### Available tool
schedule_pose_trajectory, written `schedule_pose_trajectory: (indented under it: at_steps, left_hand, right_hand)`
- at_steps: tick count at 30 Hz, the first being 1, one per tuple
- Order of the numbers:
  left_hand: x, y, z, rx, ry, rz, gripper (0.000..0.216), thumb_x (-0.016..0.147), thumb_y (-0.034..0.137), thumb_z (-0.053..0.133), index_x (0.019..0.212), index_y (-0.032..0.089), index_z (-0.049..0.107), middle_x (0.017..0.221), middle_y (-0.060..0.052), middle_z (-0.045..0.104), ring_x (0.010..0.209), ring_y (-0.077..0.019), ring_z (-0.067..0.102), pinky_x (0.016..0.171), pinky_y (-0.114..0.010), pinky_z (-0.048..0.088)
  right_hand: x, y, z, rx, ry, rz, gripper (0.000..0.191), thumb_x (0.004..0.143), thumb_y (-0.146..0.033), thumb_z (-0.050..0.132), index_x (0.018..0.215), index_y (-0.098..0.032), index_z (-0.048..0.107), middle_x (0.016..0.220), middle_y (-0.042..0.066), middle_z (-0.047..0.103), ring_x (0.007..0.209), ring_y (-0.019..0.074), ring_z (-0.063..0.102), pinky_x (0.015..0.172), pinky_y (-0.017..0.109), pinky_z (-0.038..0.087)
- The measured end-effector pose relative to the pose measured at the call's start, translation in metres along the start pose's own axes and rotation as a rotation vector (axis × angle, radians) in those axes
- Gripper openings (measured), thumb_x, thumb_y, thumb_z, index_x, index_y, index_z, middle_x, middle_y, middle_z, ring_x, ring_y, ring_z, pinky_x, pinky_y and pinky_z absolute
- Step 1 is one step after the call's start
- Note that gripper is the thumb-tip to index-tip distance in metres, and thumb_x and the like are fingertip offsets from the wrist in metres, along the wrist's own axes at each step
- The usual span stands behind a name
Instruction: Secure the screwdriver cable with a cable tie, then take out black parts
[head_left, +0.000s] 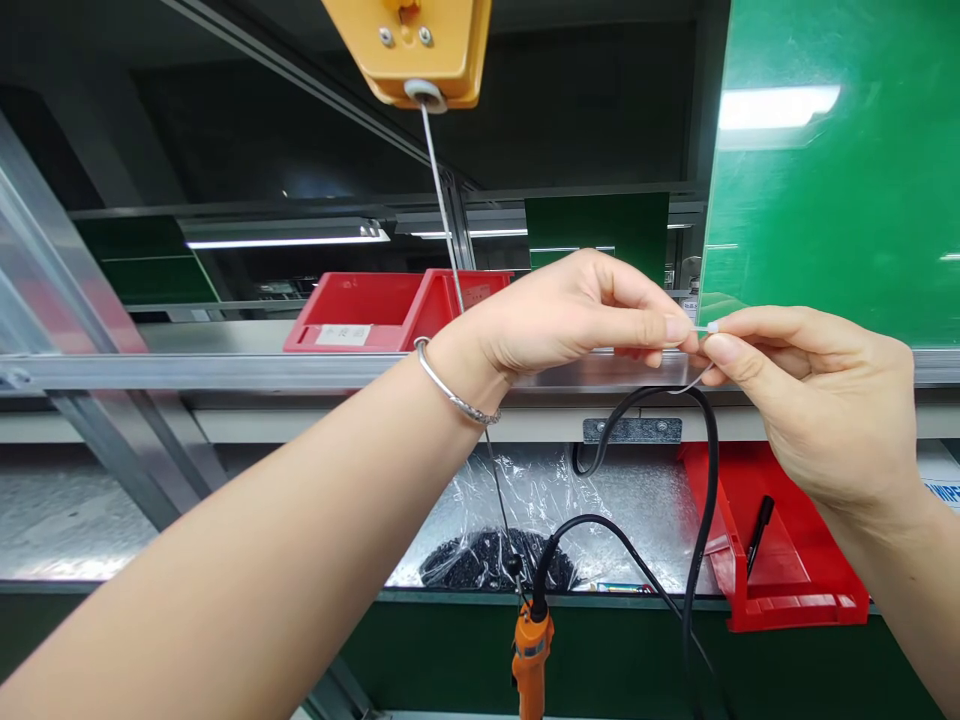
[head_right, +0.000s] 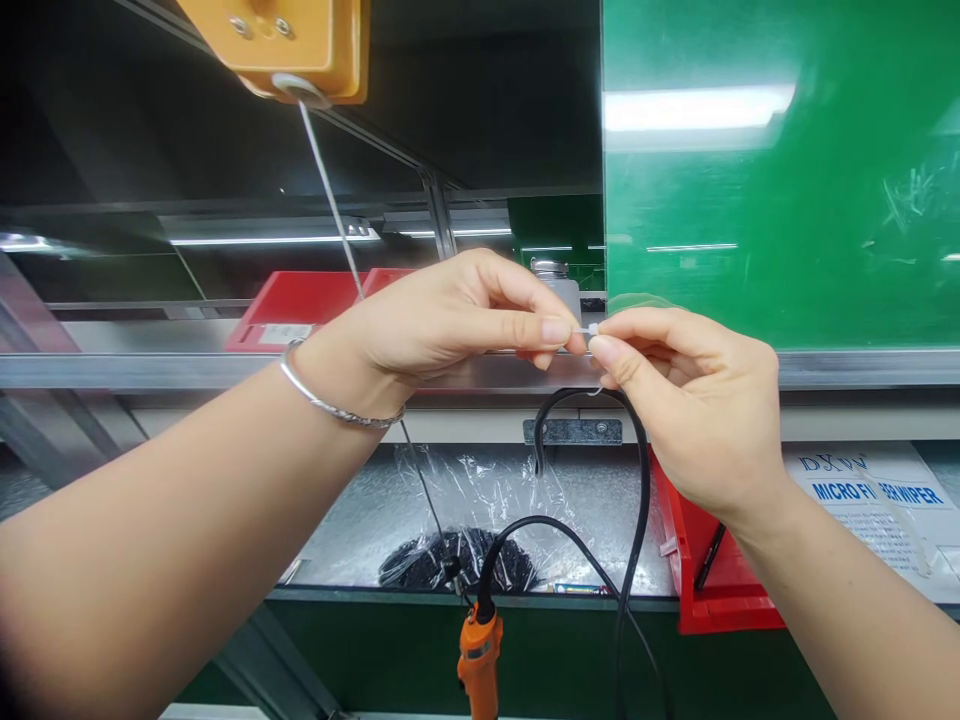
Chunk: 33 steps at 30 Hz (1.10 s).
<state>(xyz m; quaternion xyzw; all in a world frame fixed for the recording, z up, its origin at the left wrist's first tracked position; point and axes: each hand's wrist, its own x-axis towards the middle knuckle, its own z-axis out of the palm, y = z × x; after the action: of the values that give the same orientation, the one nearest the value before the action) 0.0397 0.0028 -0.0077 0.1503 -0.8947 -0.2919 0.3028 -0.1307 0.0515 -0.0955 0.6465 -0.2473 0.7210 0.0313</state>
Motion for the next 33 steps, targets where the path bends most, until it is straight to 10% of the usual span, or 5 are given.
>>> schedule_pose_trajectory:
  at_steps: [25,33]
  left_hand:
    - [0.001,-0.009,-0.002,-0.138,-0.099,0.139,0.007,0.082,0.016,0.072,0.078,0.014,0.068,0.071,0.002,0.066,0.069,-0.0098,0.065,0.066,-0.018,0.055]
    - [0.002,-0.005,-0.002,-0.018,-0.1,0.123,0.013,0.086,0.022,0.067,0.075,0.014,0.068,0.07,0.001,0.064,0.068,-0.0095,0.062,0.065,-0.018,0.051]
  right_hand:
    - [-0.001,-0.004,0.013,0.06,0.065,0.016,0.017,0.074,-0.012,0.078,0.083,-0.023,0.07,0.078,-0.003,0.069,0.067,0.0167,0.067,0.063,0.03,0.06]
    - [0.005,-0.002,0.004,-0.307,0.003,-0.347,0.009,0.088,-0.013,0.063,0.085,-0.022,0.067,0.082,0.0,0.067,0.075,0.0165,0.063,0.071,0.031,0.054]
